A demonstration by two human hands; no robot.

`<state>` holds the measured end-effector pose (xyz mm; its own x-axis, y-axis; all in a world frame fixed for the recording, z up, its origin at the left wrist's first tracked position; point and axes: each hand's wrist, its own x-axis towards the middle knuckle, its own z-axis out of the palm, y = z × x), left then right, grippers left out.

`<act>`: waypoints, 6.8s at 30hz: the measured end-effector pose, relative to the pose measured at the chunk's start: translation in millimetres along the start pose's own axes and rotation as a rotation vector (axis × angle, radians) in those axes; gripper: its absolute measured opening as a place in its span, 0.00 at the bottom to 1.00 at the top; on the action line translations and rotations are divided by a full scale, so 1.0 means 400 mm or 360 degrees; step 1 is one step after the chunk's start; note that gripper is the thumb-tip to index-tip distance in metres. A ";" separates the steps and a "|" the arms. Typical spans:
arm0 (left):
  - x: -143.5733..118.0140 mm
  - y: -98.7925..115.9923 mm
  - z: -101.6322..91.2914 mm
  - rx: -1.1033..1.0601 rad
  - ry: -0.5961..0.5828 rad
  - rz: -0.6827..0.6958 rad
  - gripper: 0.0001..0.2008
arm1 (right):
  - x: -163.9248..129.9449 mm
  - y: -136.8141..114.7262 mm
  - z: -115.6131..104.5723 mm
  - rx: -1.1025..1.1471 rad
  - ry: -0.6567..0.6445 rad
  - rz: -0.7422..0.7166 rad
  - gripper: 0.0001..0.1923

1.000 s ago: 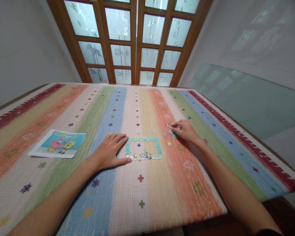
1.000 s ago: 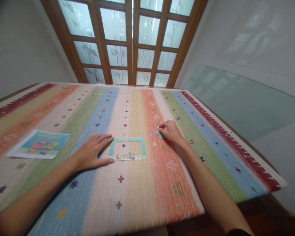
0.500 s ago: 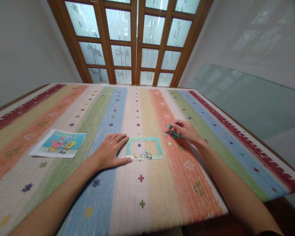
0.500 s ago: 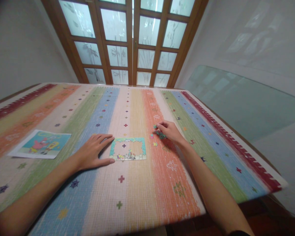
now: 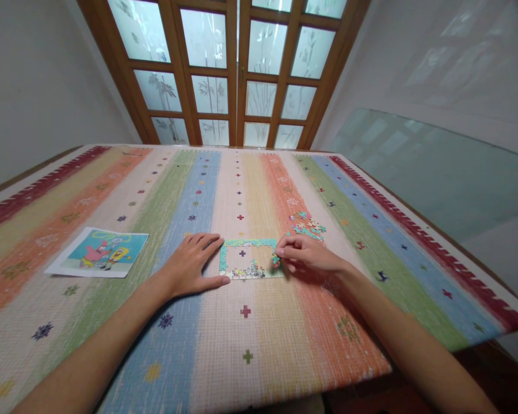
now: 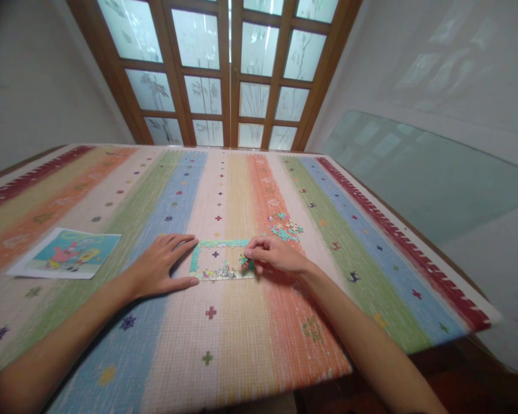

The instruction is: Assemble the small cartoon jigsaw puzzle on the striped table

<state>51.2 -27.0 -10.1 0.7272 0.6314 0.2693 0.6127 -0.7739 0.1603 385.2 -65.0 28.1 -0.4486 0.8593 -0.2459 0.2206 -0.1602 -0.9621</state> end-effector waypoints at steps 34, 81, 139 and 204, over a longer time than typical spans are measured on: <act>0.000 -0.004 0.007 0.0045 -0.0021 0.0029 0.43 | 0.011 0.021 0.027 0.0538 0.0042 0.0071 0.17; 0.001 0.000 0.001 0.0022 -0.0037 -0.0004 0.42 | 0.006 0.040 0.047 -0.0338 0.0376 -0.0354 0.13; 0.001 0.000 0.004 0.0042 -0.0058 0.0003 0.44 | -0.002 0.050 0.050 -0.0371 0.0446 -0.0394 0.14; 0.002 0.005 0.001 0.0061 -0.0054 0.0005 0.42 | 0.063 0.047 0.078 -0.1057 0.0413 -0.0698 0.08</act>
<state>53.0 -28.0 -10.0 0.7389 0.6306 0.2374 0.6211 -0.7741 0.1229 350.9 -61.6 0.1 -0.4168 0.8745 0.2480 0.5735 0.4647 -0.6747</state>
